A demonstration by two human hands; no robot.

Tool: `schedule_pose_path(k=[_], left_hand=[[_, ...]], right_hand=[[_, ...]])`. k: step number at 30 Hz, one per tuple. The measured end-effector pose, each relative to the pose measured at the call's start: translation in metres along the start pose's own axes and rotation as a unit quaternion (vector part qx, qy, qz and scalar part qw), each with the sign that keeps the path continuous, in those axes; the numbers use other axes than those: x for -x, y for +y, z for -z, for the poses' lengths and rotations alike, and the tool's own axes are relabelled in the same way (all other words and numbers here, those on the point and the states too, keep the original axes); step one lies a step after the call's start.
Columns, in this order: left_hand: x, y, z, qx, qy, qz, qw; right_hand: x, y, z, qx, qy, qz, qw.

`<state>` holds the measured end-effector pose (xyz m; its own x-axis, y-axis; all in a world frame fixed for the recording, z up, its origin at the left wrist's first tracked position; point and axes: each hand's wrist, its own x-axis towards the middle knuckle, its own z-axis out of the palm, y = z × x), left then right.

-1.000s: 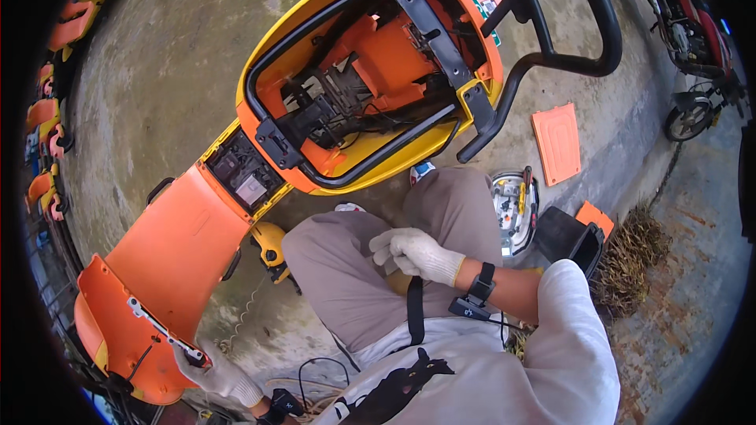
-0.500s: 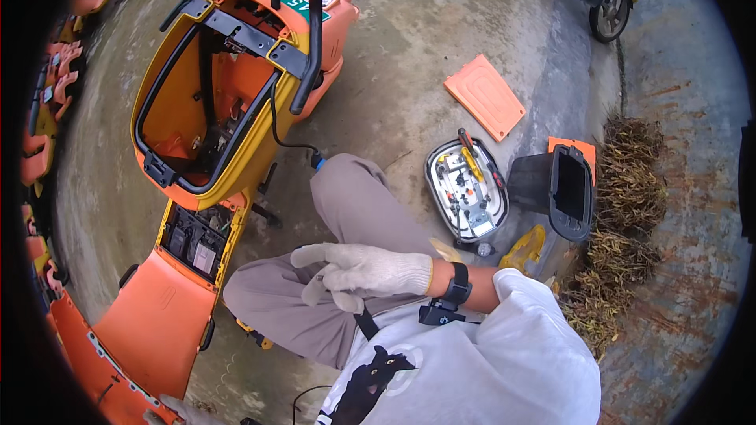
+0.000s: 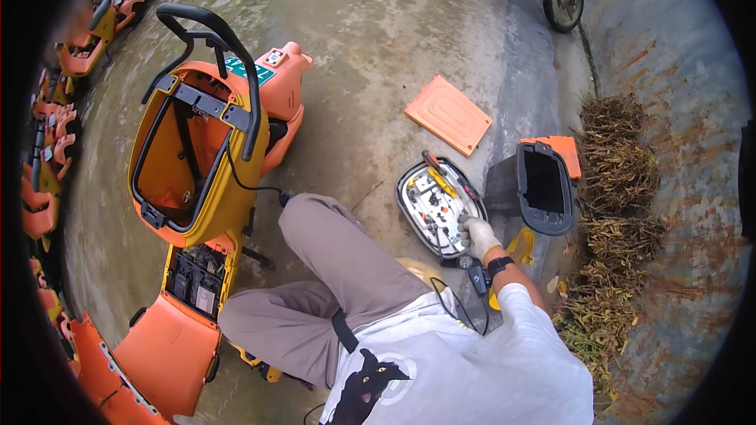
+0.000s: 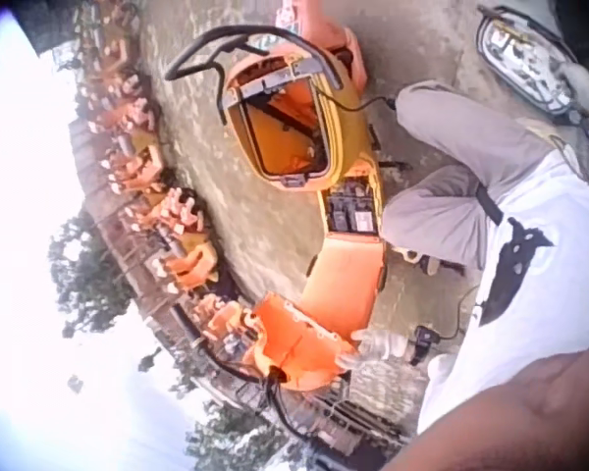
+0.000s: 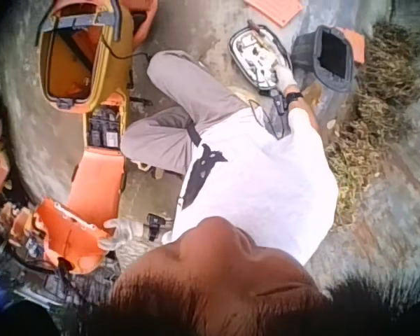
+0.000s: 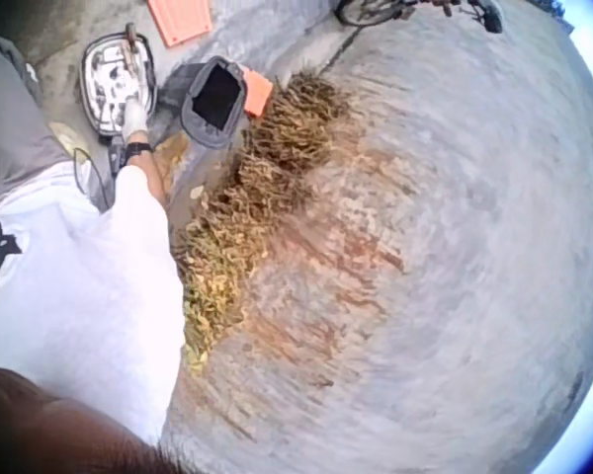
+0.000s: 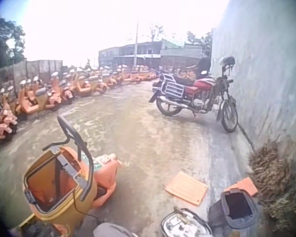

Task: Maintaining and repairing the front panel and battery area of an electric scooter.

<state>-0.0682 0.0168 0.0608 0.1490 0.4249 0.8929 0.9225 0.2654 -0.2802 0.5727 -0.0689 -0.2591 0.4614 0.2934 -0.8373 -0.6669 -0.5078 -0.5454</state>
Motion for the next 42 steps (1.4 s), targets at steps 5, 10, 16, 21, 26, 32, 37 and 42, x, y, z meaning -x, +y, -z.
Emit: schedule_pose_path(k=[5,10,16,21,26,32,37,42], left_hand=[[0.006,0.009,-0.059,0.024,0.056,0.076,0.995],[0.021,-0.026,-0.072,0.03,0.05,0.096,0.994],[0.039,-0.087,-0.044,-0.001,0.033,0.087,0.996],[0.022,-0.041,0.011,0.152,0.02,0.252,0.955],[0.031,-0.051,0.019,0.297,-0.029,0.395,0.869],[0.049,-0.117,0.032,-0.061,-0.136,0.14,0.979],[-0.015,-0.001,0.054,0.017,-0.093,0.121,0.988],[-0.015,0.017,0.042,0.27,-0.017,0.418,0.867]], right_hand=[[-0.034,0.077,0.053,0.129,0.018,-0.037,0.991],[-0.003,0.05,0.019,0.358,-0.066,0.0,0.931],[-0.007,0.036,-0.009,0.404,-0.126,0.077,0.903],[-0.002,0.044,-0.006,0.466,-0.145,0.064,0.87],[-0.043,0.068,-0.007,0.575,-0.193,0.079,0.791],[-0.029,0.055,-0.022,0.592,-0.06,0.237,0.768],[-0.067,0.082,0.005,0.58,0.037,0.234,0.779],[-0.117,0.116,0.024,0.553,0.075,0.2,0.805]])
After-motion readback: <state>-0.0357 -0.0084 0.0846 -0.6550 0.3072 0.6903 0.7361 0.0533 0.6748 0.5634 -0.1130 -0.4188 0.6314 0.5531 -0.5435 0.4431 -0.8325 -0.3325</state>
